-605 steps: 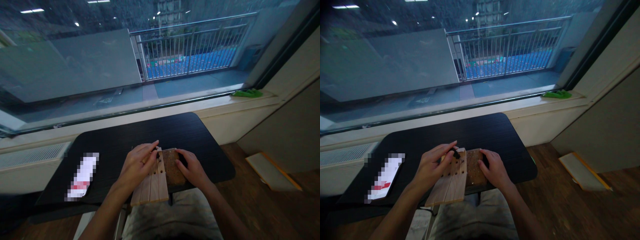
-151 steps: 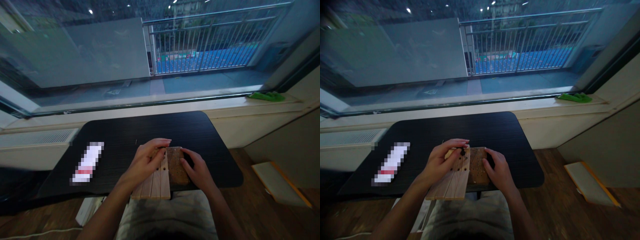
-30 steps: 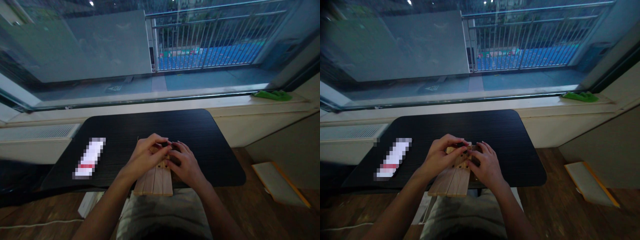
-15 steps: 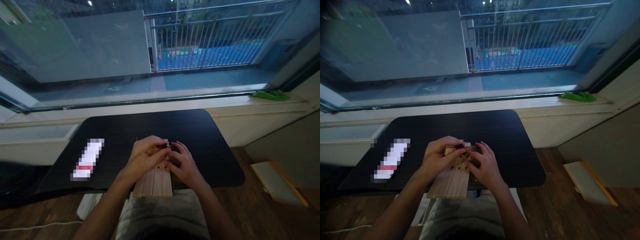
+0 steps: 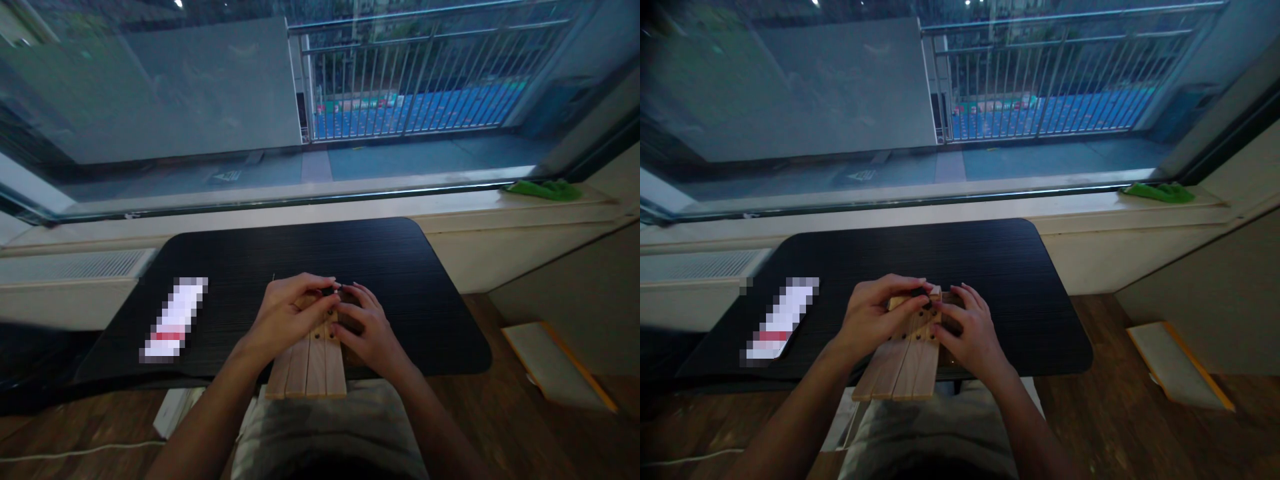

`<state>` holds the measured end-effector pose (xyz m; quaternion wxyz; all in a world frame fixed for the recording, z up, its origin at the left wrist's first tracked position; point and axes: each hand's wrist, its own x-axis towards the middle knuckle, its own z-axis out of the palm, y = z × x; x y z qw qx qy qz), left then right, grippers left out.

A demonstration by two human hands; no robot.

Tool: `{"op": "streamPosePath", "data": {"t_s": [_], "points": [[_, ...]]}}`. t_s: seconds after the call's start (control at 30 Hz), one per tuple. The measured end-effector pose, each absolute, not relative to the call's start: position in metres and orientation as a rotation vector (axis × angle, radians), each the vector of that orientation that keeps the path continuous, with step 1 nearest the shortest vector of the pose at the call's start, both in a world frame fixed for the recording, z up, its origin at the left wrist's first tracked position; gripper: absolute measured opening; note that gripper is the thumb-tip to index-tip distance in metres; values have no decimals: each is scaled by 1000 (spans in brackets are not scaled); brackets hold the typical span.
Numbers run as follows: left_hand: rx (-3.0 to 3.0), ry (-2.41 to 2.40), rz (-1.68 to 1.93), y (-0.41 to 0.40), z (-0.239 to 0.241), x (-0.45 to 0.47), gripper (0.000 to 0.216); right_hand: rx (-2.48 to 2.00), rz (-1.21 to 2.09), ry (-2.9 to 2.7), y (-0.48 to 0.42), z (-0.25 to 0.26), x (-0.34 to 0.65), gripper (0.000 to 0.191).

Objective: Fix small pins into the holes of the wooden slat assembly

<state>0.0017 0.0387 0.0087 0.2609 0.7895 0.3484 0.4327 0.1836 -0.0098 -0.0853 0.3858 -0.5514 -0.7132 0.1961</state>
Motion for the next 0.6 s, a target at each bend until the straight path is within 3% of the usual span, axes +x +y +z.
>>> {"op": "streamPosePath", "data": {"t_s": [0.6], "points": [[2146,847,1137,39,9,1,18,-1371,462,-1832,-11,-87,185,39]]}}
